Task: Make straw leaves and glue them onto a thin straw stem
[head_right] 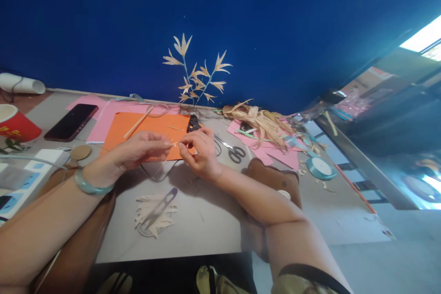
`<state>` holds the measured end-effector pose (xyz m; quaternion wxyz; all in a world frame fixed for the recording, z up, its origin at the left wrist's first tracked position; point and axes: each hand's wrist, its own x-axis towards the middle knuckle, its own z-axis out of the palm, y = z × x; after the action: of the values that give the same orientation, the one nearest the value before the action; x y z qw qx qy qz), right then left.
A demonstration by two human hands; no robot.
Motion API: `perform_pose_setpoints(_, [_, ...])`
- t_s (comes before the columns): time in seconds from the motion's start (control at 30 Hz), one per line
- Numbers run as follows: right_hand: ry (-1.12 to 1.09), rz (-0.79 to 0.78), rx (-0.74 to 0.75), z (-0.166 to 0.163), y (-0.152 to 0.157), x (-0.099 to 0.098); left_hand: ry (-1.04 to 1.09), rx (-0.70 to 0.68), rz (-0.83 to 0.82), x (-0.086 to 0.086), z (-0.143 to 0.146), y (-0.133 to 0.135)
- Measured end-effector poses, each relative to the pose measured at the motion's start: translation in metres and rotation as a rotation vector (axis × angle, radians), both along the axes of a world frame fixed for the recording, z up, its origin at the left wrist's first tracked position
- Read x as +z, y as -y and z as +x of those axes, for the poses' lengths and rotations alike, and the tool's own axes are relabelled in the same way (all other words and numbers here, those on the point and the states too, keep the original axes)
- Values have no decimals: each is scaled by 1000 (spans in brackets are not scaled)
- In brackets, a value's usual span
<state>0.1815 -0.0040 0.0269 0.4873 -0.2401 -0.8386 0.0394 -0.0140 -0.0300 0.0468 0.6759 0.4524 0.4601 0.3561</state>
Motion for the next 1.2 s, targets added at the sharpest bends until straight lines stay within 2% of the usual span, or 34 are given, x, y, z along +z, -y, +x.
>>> perform_pose_setpoints(0.2, [37, 2, 84, 0, -2, -3, -21, 41, 147, -5, 3, -2])
perform_pose_setpoints(0.33, [63, 32, 79, -1, -1, -5, -32, -46, 219, -6, 3, -2])
perform_pose_setpoints(0.7, [69, 66, 27, -2, 1, -4, -96, 6, 245, -6, 3, -1])
perform_pose_setpoints(0.93, [48, 18, 3, -1, 1, -2, -108, 102, 218, -2, 5, 0])
perform_pose_setpoints(1.2, [26, -52, -17, 3, 0, 3, -101, 91, 228, -1, 3, -3])
